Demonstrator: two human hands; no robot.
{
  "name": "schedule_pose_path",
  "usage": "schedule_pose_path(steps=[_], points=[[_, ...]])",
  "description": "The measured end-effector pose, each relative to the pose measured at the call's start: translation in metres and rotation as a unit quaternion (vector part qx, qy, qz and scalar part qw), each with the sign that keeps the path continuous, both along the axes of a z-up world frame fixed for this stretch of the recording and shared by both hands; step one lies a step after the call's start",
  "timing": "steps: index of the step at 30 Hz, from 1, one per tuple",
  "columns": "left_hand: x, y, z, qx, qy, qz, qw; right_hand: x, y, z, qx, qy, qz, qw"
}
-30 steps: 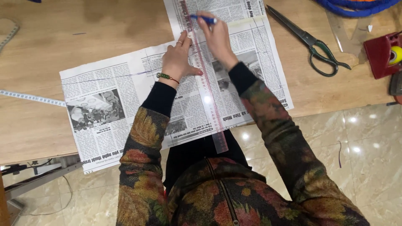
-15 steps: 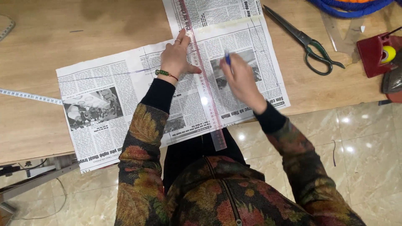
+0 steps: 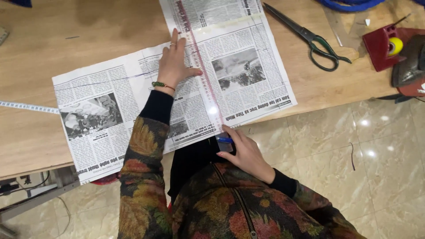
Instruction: The person is drafting a pattern on a sheet of newspaper using a ruler, a blue pen, and a grey template.
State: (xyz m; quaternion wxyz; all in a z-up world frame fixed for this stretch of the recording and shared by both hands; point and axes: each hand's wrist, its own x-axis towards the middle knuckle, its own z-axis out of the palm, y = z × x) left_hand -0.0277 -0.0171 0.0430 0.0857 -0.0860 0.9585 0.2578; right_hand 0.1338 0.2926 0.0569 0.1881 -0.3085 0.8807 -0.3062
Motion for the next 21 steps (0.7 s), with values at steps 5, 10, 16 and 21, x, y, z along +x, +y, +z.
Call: schedule_pose_path(steps=[5,10,16,21], points=[[0.034,0.014,-0.012,-0.141,0.078,0.008,0.987,-0.001,-0.007,-0.003,0.001,0.046,0.015,0.999],[0.080,0.008,-0.027,-0.242,0.180,0.014,0.953,-0.012,0.012,-0.010,-0.026,0.154,-0.039,0.987],[0.091,-0.043,-0.055,-0.299,0.222,-0.012,0.928,-0.045,0.047,0.011,0.032,0.147,-0.122,0.981],[0.084,-0.057,-0.056,-0.362,0.258,0.025,0.895,-0.045,0.051,0.002,0.102,0.024,-0.192,0.976]])
